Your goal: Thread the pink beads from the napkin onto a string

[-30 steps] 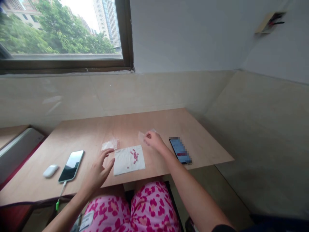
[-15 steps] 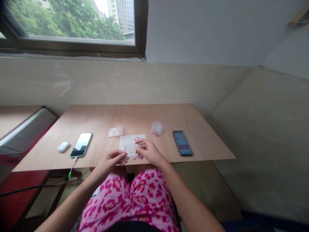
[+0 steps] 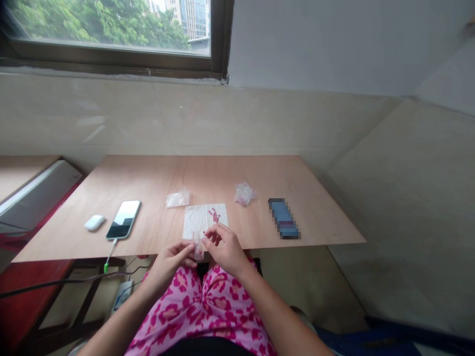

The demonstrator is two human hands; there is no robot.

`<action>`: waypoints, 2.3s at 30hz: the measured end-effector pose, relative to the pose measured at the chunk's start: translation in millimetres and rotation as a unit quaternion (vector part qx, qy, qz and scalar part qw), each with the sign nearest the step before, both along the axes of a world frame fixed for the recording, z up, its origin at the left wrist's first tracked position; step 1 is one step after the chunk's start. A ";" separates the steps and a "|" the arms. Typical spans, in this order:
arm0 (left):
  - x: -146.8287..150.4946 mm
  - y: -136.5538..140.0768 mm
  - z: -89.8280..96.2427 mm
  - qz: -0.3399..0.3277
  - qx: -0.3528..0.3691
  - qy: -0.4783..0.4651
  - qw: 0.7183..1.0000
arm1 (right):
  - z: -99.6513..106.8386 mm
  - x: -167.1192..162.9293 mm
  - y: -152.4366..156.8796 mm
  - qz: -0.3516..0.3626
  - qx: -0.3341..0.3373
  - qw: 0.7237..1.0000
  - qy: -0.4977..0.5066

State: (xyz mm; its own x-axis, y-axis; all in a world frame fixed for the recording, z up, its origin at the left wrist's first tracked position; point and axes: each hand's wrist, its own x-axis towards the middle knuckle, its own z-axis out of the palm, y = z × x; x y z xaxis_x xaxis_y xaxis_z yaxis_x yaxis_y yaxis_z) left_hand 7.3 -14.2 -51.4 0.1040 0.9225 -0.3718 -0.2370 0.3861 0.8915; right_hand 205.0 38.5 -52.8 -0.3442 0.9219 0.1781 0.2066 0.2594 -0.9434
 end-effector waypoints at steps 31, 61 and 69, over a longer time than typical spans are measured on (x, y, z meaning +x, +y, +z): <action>3.8 -7.7 2.0 -0.084 0.200 0.315 0.924 | -9.9 -10.0 -11.8 0.060 -0.254 0.965 0.032; 5.1 -9.9 -1.9 -0.089 0.204 0.298 0.928 | 5.5 -6.3 -17.2 0.122 -0.143 0.982 -0.004; 9.2 -13.7 -7.8 -0.102 0.223 0.447 0.860 | -5.2 -13.0 -22.2 0.039 -0.091 0.992 -0.083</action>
State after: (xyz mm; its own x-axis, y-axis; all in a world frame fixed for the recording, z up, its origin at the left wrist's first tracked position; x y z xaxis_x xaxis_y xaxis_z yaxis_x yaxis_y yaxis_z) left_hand 16.5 -27.9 -59.2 0.1358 0.9907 -0.0015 0.6523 -0.0883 0.7528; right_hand 192.0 16.3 -57.9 -0.4269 0.9027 -0.0532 0.3485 0.1100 -0.9308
